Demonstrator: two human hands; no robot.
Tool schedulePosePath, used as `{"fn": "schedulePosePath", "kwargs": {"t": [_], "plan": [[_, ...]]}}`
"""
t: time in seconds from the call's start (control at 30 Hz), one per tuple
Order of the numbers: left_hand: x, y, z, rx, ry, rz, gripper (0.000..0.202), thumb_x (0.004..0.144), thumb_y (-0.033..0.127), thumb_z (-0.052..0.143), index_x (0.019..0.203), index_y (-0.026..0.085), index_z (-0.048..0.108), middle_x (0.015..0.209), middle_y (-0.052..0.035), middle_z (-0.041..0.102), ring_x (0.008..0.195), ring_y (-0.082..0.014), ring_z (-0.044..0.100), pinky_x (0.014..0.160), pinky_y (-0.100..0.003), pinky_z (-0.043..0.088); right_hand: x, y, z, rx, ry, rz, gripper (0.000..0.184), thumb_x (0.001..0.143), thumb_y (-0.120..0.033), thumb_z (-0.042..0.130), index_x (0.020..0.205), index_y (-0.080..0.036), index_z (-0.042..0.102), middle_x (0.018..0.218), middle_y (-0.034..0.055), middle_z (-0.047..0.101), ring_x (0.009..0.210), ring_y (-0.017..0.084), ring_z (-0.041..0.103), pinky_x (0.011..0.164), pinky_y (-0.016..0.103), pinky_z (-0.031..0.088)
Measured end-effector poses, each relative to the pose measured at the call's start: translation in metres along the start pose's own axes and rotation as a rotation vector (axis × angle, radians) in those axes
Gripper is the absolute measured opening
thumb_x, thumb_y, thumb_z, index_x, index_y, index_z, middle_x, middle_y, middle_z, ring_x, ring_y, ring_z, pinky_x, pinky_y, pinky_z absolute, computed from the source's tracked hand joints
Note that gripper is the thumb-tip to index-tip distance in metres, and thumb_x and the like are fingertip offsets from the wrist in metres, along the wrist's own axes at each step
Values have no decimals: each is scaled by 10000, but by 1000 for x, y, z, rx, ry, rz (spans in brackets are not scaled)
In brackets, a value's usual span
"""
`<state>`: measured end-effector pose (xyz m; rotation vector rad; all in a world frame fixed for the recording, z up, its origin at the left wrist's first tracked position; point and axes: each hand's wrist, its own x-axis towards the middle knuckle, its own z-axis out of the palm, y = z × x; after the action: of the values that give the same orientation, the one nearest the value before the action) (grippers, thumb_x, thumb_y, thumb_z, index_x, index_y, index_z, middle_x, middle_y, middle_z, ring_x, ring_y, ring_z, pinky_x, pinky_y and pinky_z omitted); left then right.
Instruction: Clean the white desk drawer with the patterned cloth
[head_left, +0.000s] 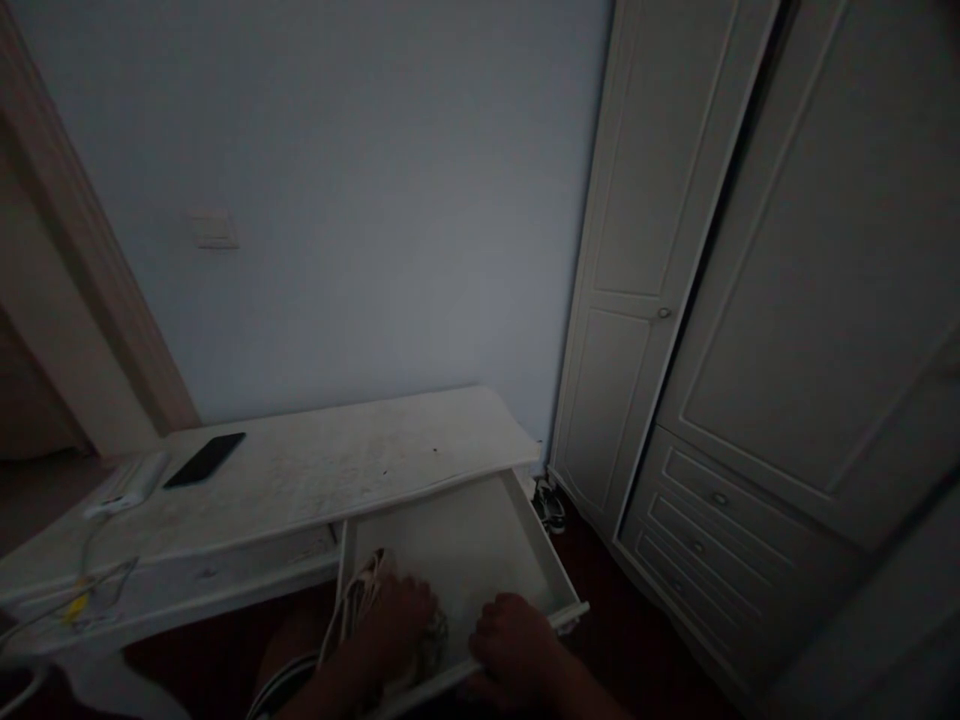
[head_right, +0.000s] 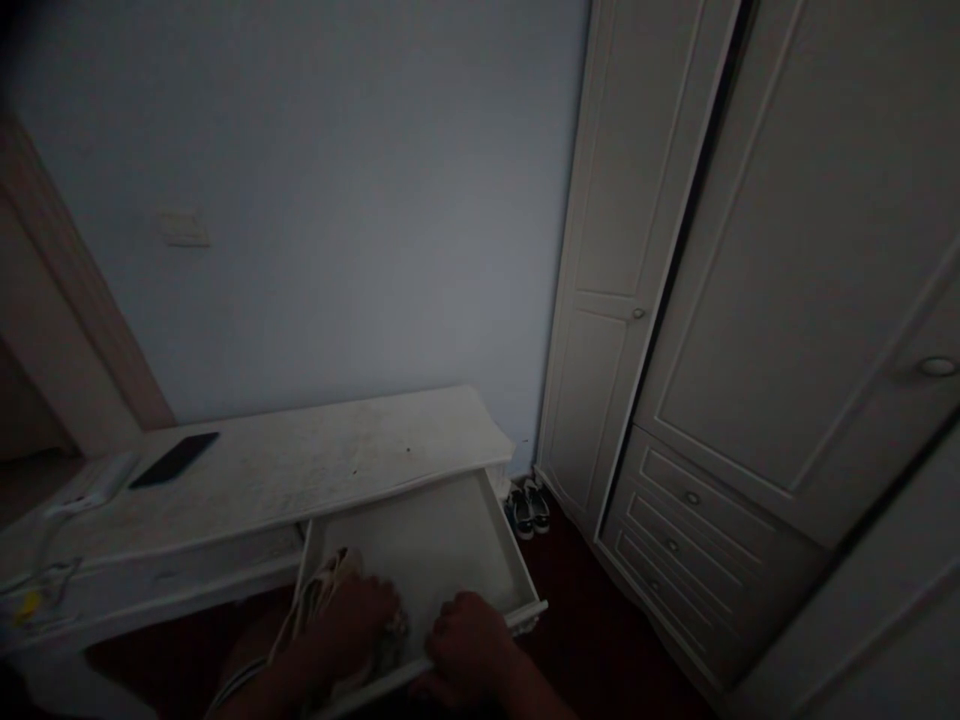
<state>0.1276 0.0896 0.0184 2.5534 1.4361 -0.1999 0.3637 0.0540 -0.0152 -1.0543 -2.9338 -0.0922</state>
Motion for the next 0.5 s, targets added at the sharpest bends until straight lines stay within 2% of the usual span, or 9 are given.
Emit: {"fn": "schedulePosePath", "kwargs": {"t": [0.07, 0.13, 0.2, 0.23, 0.3, 0.37, 0.43, 0.5], "plan": [[25, 6, 1, -57, 66, -25, 418, 883, 104, 461, 1204, 186, 716, 1264, -161, 717, 1204, -322, 657, 1054, -508, 470, 0, 0, 4, 5, -1, 17, 599, 927, -747, 525, 844, -191, 733, 774, 84, 756, 741, 251, 701, 694, 356, 465], [45, 12, 2, -120, 141, -70, 504, 960, 120, 349, 1375, 187, 626, 1438, -161, 628, 1329, -278, 586, 1112, -454, 439, 0, 1, 8, 25, 1, 25, 599, 920, -752, 530, 863, -191, 732, 795, 82, 761, 738, 247, 701, 688, 347, 472], [53, 18, 2, -174, 186, -106, 526, 1016, 190, 293, 1483, 172, 536, 1543, -170, 540, 1412, -253, 516, 1158, -414, 401, 0, 1, 10, 61, 12, 18, 574, 929, -738, 531, 882, -200, 724, 830, 74, 766, 761, 240, 701, 699, 335, 476], [52, 19, 3, -194, 190, -96, 514, 1028, 269, 338, 1500, 181, 522, 1558, -166, 528, 1426, -259, 500, 1176, -415, 383, -1, 0, 10, 82, 19, 13, 567, 927, -740, 538, 882, -205, 719, 841, 71, 766, 773, 238, 699, 708, 331, 477], [41, 19, 5, -206, 171, -34, 617, 949, 467, 556, 1520, 237, 511, 1561, -151, 532, 1433, -318, 482, 1216, -491, 325, -3, 0, 7, 135, 42, 17, 571, 908, -765, 563, 883, -214, 710, 866, 66, 764, 814, 241, 694, 739, 330, 480], [21, 11, 6, -183, 140, 21, 860, 804, 563, 722, 1571, 290, 446, 1596, -147, 494, 1459, -377, 435, 1236, -583, 253, -4, 1, -2, 214, 98, 78, 557, 920, -760, 563, 914, -222, 708, 920, 67, 760, 876, 246, 687, 798, 337, 485], [-3, -2, 7, -132, 94, -1, 970, 768, 543, 761, 1615, 283, 370, 1634, -168, 439, 1491, -405, 389, 1237, -637, 214, -1, 5, -16, 305, 196, 189, 484, 979, -686, 538, 1046, -237, 706, 1059, 75, 745, 995, 250, 669, 898, 350, 476], [-25, -19, 8, -56, 75, -45, 880, 814, 444, 730, 1607, 270, 390, 1636, -166, 440, 1516, -389, 368, 1255, -648, 165, 9, 9, -28, 377, 253, 269, 466, 973, -644, 587, 1248, -275, 662, 1242, 87, 689, 1127, 266, 629, 991, 382, 453]]}}
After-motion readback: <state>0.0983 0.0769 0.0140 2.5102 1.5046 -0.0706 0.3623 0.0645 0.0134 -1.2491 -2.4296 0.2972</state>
